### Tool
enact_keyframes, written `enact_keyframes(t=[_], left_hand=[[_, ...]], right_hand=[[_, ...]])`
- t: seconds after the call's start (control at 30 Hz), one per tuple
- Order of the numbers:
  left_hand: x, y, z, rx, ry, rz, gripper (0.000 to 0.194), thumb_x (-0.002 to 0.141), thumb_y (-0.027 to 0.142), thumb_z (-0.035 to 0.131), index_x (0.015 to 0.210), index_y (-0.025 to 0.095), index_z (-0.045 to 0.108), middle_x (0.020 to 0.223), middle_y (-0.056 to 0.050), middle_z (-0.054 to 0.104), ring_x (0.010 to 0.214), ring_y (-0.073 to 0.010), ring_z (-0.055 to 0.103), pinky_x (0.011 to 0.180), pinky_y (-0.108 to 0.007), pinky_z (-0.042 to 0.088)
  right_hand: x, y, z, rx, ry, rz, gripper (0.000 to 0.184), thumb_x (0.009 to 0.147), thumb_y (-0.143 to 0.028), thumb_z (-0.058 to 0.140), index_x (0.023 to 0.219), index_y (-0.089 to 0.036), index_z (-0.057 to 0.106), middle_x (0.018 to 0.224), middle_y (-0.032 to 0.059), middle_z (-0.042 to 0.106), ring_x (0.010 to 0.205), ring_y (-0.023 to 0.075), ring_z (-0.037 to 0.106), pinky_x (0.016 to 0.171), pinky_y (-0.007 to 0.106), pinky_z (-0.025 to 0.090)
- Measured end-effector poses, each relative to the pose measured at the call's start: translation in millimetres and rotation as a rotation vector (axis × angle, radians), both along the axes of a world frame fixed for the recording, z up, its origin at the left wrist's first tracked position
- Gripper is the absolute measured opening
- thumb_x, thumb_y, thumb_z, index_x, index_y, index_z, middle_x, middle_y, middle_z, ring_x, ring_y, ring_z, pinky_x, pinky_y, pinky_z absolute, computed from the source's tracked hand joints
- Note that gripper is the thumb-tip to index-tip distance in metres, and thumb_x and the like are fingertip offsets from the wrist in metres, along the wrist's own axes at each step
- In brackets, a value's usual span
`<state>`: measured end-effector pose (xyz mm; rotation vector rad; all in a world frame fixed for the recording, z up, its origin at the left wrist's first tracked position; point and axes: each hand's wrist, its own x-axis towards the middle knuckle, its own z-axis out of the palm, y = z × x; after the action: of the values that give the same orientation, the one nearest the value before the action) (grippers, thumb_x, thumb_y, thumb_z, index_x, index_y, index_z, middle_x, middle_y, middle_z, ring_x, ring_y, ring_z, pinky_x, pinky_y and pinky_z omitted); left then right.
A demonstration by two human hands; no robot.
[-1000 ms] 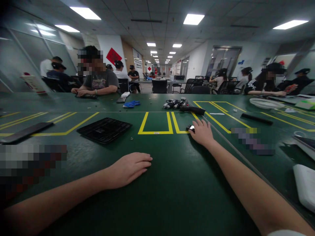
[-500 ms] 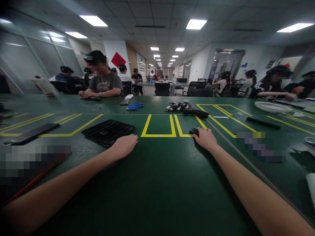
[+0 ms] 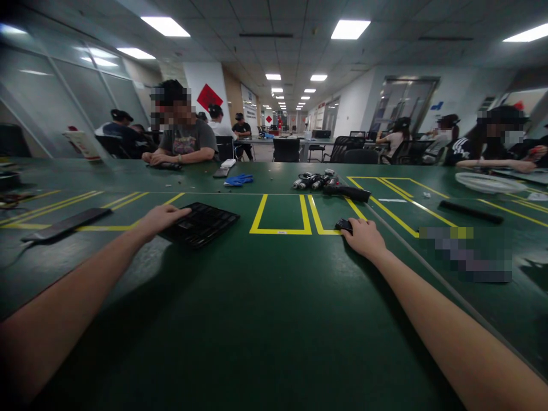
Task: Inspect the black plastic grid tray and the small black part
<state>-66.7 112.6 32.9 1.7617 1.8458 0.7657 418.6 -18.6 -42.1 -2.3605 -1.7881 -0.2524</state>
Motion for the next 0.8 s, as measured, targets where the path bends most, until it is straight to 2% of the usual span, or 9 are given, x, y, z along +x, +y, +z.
enact_keyframes(t=[0.07, 0.13, 0.27, 0.33, 0.4, 0.53, 0.6, 0.7, 0.8], left_hand=[[-1.9, 2.7, -6.4, -0.021, 0.380, -0.051, 0.037, 0.058, 0.054, 0.064, 0.057, 0.017, 0.058, 0.062, -0.008, 0.060, 0.070, -0.0280, 0.059, 0.058, -0.032, 0.041], [-2.1, 4.2, -9.9, -0.065, 0.593, -0.121, 0.044, 0.060, 0.060, 0.059, 0.064, 0.017, 0.063, 0.078, -0.013, 0.067, 0.081, -0.0320, 0.061, 0.064, -0.033, 0.042], [3.3, -1.0, -14.4, -0.037, 0.705, -0.104, 0.055, 0.070, 0.062, 0.047, 0.090, 0.014, 0.066, 0.101, -0.017, 0.066, 0.092, -0.0331, 0.061, 0.068, -0.033, 0.044], [13.9, -8.9, -19.1, 0.011, 0.686, -0.091, 0.057, 0.073, 0.061, 0.043, 0.097, 0.013, 0.063, 0.103, -0.017, 0.065, 0.094, -0.0325, 0.060, 0.069, -0.034, 0.044], [32.4, -20.6, -26.2, 0.080, 0.615, -0.137, 0.056, 0.077, 0.058, 0.042, 0.102, 0.012, 0.061, 0.103, -0.016, 0.064, 0.094, -0.0302, 0.059, 0.071, -0.033, 0.044], [84.0, -54.3, -42.4, 0.216, 0.385, -0.348, 0.049, 0.081, 0.050, 0.044, 0.109, 0.011, 0.054, 0.099, -0.012, 0.061, 0.088, -0.0235, 0.058, 0.071, -0.031, 0.043], [107.2, -72.6, -48.6, 0.246, 0.283, -0.460, 0.046, 0.081, 0.048, 0.045, 0.111, 0.012, 0.051, 0.087, -0.007, 0.059, 0.078, -0.0203, 0.057, 0.066, -0.030, 0.042], [128.4, -93.1, -54.3, 0.259, 0.169, -0.591, 0.041, 0.081, 0.043, 0.046, 0.110, 0.013, 0.048, 0.072, -0.001, 0.051, 0.065, -0.0170, 0.050, 0.061, -0.029, 0.039], [134.3, -102.3, -57.6, 0.247, 0.053, -0.704, 0.037, 0.082, 0.038, 0.046, 0.111, 0.014, 0.045, 0.069, 0.001, 0.049, 0.063, -0.0160, 0.048, 0.060, -0.029, 0.039]], right_hand=[[0.8, -0.2, 0.1, -0.006, 0.005, 0.002, 0.051, 0.084, -0.043, 0.037, 0.121, -0.009, 0.049, 0.118, 0.0186, 0.056, 0.104, 0.0354, 0.049, 0.090, 0.043, 0.040], [3.2, 0.2, -0.5, -0.008, 0.016, 0.003, 0.051, 0.085, -0.043, 0.037, 0.121, -0.010, 0.049, 0.119, 0.0183, 0.055, 0.105, 0.0353, 0.049, 0.091, 0.043, 0.039], [0.2, 2.2, -0.5, 0.025, 0.061, 0.006, 0.047, 0.085, -0.039, 0.040, 0.119, -0.008, 0.051, 0.117, 0.0189, 0.056, 0.106, 0.0339, 0.049, 0.093, 0.044, 0.037], [-14.4, 2.2, 1.6, 0.055, 0.146, 0.039, 0.044, 0.084, -0.035, 0.044, 0.117, -0.007, 0.053, 0.116, 0.0185, 0.057, 0.107, 0.0318, 0.049, 0.094, 0.043, 0.036], [-39.9, 0.5, 4.4, 0.089, 0.285, 0.108, 0.042, 0.083, -0.032, 0.048, 0.117, -0.009, 0.053, 0.117, 0.0164, 0.057, 0.109, 0.0298, 0.049, 0.094, 0.043, 0.037], [-101.2, -7.0, 2.8, 0.115, 0.566, 0.355, 0.041, 0.081, -0.029, 0.051, 0.118, -0.013, 0.051, 0.116, 0.0131, 0.056, 0.110, 0.0265, 0.047, 0.096, 0.044, 0.037], [-123.2, -10.8, -3.7, 0.176, 0.689, 0.524, 0.038, 0.079, -0.028, 0.053, 0.116, -0.017, 0.052, 0.115, 0.0108, 0.056, 0.109, 0.0253, 0.047, 0.097, 0.045, 0.037], [-138.7, -15.5, -14.2, 0.248, 0.778, 0.771, 0.031, 0.079, -0.023, 0.050, 0.111, -0.021, 0.053, 0.118, 0.0085, 0.054, 0.113, 0.0241, 0.045, 0.100, 0.046, 0.036], [-141.8, -19.3, -17.5, 0.202, 0.752, 0.895, 0.024, 0.081, -0.024, 0.049, 0.103, -0.020, 0.055, 0.113, 0.0090, 0.055, 0.112, 0.0245, 0.046, 0.099, 0.047, 0.037]])
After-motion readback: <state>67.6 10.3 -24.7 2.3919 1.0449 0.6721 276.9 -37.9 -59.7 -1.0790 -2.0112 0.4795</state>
